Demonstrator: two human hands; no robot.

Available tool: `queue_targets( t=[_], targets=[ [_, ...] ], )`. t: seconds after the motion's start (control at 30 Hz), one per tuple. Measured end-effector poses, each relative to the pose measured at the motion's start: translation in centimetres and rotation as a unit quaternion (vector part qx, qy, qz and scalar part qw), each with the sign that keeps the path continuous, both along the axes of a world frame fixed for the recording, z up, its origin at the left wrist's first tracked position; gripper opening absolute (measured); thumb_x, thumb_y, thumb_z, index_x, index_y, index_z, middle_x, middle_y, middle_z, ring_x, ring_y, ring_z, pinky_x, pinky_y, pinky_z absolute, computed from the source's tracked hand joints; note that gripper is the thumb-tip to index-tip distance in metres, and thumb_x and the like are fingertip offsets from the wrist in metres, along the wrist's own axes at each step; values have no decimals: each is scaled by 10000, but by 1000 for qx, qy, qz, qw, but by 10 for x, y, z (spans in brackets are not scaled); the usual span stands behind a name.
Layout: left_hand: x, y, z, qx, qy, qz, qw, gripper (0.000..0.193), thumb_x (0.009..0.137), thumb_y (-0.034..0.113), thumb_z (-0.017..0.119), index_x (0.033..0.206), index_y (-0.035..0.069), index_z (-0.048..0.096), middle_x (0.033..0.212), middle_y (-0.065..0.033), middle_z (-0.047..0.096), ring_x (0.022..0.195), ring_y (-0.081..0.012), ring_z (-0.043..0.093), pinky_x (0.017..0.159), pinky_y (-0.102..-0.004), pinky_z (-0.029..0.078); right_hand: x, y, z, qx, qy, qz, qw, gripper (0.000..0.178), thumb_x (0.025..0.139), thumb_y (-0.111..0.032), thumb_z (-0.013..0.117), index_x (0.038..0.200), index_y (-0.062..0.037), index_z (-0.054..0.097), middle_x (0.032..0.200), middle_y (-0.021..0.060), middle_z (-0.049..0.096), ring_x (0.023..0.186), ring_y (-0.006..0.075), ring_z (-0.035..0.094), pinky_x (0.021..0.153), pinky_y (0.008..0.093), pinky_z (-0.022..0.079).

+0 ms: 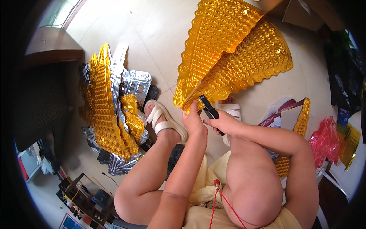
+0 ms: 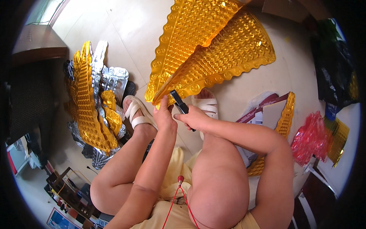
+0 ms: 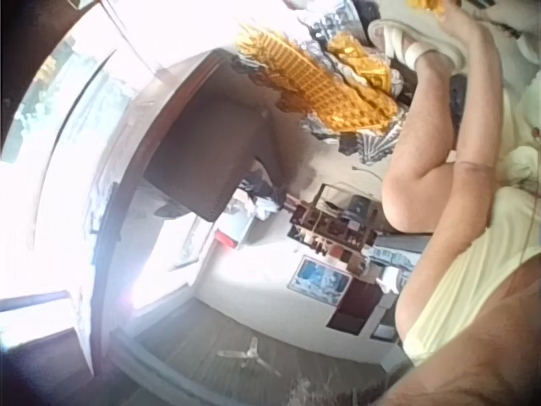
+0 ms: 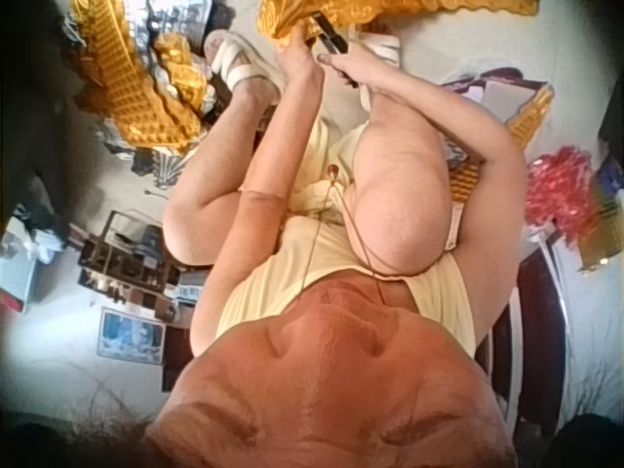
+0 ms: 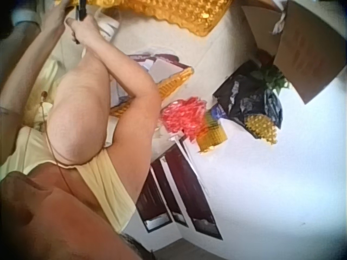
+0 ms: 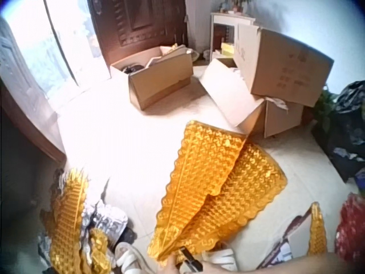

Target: The person uses a stapler to join together gold and silver decorative plastic panels while sitting on the floor, and later refills the stapler with a row of staples from a small box.

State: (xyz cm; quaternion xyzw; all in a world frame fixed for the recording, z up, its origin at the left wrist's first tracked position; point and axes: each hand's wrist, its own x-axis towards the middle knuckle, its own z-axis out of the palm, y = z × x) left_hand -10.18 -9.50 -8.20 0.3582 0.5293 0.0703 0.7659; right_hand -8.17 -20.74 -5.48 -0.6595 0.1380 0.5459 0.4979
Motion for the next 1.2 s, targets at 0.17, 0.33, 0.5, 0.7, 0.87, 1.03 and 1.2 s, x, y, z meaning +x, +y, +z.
queue_targets(
  t=[0.17,0.33,0.5,0.7,0.87,1.03,1.2],
  targets=[
    [-2,1,-4,5,-5,-22,1000,327,839,191,674,1105,70,530,968,-13,608,828,-110,568,719,-265,441,2,-8,0,-22,-53,-1,998,314,788,-279,683,851,-50,478,584,14,497,460,108,474,410,277,383],
    [1,1,5,14,-11,-43,999,337,841,181,669,1118,66,517,1012,-21,597,881,-115,572,741,-259,448,9,-14,1,-1,-42,38,998,379,779,-331,701,907,-61,467,642,27,516,523,106,509,449,268,418],
    [7,2,22,-2,-73,9,997,355,856,116,630,1173,30,496,1120,-57,575,1013,-173,569,904,-304,451,12,-34,7,-22,-137,113,984,611,744,-489,703,993,10,455,844,165,589,745,232,606,679,340,499],
    [29,2,70,18,-189,10,982,387,868,110,623,1222,86,470,1153,-42,563,1034,-166,554,888,-316,477,-22,-130,13,-271,-268,88,920,759,706,-484,714,1166,52,436,1103,275,577,1037,377,577,880,416,454],
    [52,1,125,95,-376,-46,921,268,903,77,579,1161,43,515,1146,-70,582,1035,-176,566,902,-317,464,-79,-207,-14,-454,-205,-25,867,737,682,-417,747,1174,32,431,1106,249,570,1038,370,570,889,427,460],
    [52,-11,206,148,-481,-81,860,228,909,88,578,1130,43,540,1106,-64,611,1012,-147,578,910,-292,454,-135,-253,-53,-505,-238,-45,828,763,646,-362,784,1203,6,414,1172,223,516,1091,384,517,911,446,446],
    [29,-23,285,216,-547,-107,802,203,886,77,605,1084,44,575,1056,-57,630,961,-126,595,865,-273,476,-127,-232,-35,-440,-401,-173,785,911,632,-301,795,1330,2,296,1345,242,326,1254,404,335,1026,473,323]
  ],
)
